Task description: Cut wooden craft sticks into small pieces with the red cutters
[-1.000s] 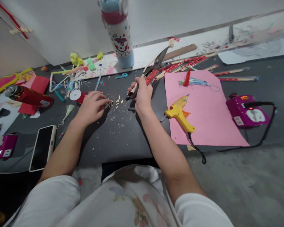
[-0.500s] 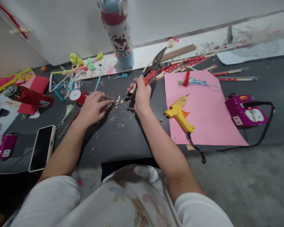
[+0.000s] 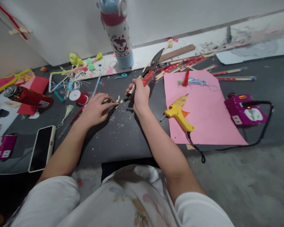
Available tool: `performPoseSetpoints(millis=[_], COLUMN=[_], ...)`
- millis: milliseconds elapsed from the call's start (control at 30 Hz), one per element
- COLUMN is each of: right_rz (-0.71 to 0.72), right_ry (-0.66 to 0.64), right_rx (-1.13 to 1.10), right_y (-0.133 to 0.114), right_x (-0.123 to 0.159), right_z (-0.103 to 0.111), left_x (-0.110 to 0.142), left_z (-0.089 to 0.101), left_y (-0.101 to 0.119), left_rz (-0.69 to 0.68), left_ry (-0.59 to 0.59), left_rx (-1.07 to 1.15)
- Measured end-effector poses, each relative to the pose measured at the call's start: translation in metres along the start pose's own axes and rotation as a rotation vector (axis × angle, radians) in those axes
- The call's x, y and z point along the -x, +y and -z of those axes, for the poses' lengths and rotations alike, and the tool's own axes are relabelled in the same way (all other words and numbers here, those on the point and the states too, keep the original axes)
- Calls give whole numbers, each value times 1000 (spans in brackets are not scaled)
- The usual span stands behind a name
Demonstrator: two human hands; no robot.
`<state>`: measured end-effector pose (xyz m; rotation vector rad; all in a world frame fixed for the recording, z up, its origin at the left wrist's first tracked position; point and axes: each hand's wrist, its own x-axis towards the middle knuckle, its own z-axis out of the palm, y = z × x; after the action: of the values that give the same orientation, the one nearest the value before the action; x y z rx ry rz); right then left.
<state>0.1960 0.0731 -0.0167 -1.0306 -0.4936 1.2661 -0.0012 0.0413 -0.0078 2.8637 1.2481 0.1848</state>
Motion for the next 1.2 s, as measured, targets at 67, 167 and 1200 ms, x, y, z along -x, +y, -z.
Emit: performPoseSetpoints(millis=[67, 167, 1200], right_rz=[-8, -17, -58], right_ry=[-1, -19, -37], right_rx=[-26, -57, -52], right_y=[1, 2, 2], right_x=[0, 0, 5], right_z=[0, 0, -4], left_x=[0, -1, -14], left_z=[-1, -2, -16], left_y=[0, 2, 9], left_rz=[-1, 42, 179], left_ry=[-11, 11, 15], left_rx=[-8, -8, 5])
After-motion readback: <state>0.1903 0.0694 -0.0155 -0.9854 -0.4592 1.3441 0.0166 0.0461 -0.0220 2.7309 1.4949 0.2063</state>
